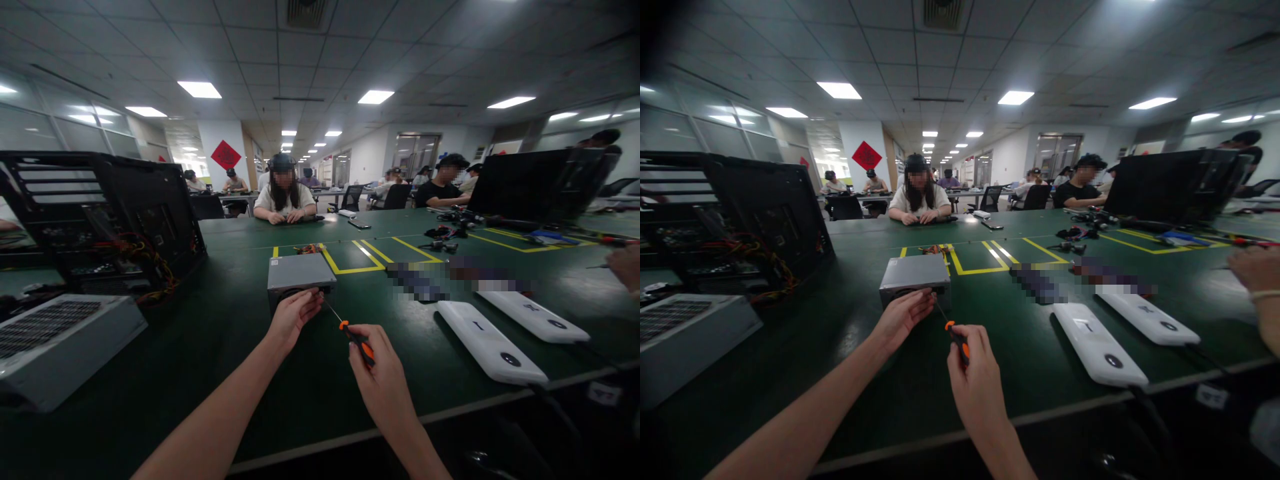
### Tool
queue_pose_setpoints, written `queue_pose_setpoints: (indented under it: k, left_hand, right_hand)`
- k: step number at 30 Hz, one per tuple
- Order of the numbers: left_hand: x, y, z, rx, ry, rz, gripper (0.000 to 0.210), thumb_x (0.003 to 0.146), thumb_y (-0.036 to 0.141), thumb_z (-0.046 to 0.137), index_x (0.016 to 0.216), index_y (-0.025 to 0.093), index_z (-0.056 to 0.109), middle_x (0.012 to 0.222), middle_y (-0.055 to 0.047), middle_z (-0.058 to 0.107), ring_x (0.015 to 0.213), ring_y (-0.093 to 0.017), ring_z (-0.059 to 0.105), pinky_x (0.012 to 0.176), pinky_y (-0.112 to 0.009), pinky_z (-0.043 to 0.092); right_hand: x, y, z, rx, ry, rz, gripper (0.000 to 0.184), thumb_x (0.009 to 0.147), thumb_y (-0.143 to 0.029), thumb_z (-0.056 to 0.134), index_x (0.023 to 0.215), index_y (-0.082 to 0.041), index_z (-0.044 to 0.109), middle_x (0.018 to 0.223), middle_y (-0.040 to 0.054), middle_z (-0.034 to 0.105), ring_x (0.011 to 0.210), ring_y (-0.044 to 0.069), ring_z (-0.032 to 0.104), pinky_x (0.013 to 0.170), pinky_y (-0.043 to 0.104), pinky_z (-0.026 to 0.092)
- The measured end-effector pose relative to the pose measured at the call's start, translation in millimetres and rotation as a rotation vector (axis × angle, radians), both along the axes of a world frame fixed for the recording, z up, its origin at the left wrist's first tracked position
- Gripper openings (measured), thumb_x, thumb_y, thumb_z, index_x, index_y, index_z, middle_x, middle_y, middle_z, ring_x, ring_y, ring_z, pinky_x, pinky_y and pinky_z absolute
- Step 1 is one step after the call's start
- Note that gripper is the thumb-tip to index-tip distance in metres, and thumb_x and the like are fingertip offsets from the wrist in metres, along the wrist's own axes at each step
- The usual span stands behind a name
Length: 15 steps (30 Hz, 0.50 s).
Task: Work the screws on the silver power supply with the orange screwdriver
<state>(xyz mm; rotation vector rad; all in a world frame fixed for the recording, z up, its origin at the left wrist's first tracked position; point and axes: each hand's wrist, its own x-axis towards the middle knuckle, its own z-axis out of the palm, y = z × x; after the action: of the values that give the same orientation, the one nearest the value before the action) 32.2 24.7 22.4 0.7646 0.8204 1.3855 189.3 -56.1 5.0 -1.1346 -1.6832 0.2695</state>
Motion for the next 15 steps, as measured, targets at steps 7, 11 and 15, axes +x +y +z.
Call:
queue_pose_setpoints:
  k: [7, 11, 15]
  left_hand:
    - [0.4, 2.0, -1.5, -0.01, 0.017, -0.003, 0.015, 0.079, 0.009, 0.053, 0.088, 0.008, 0.065, 0.092, -0.014, 0.068, 0.079, -0.015, 0.065, 0.077, -0.026, 0.051]
    - [0.8, 2.6, -1.3, -0.013, 0.015, -0.003, 0.016, 0.079, 0.008, 0.052, 0.088, 0.007, 0.065, 0.092, -0.014, 0.068, 0.078, -0.014, 0.065, 0.076, -0.026, 0.051]
    - [1.1, 1.9, -1.5, -0.003, 0.005, -0.011, 0.014, 0.078, 0.009, 0.053, 0.086, 0.008, 0.065, 0.092, -0.014, 0.068, 0.08, -0.016, 0.065, 0.077, -0.027, 0.051]
  right_hand:
    - [-0.3, 0.9, -1.1, -0.027, -0.033, 0.009, 0.018, 0.083, -0.018, 0.038, 0.096, -0.018, 0.05, 0.093, 0.0062, 0.052, 0.085, 0.017, 0.055, 0.074, 0.033, 0.047]
    - [-0.5, 2.2, -2.6, -0.035, -0.046, 0.013, 0.019, 0.084, -0.018, 0.038, 0.098, -0.018, 0.05, 0.096, 0.0069, 0.051, 0.086, 0.018, 0.056, 0.075, 0.035, 0.049]
    - [-1.1, 3.5, -4.1, -0.046, -0.04, 0.035, 0.02, 0.085, -0.018, 0.037, 0.101, -0.019, 0.05, 0.098, 0.0074, 0.052, 0.086, 0.018, 0.057, 0.074, 0.035, 0.05]
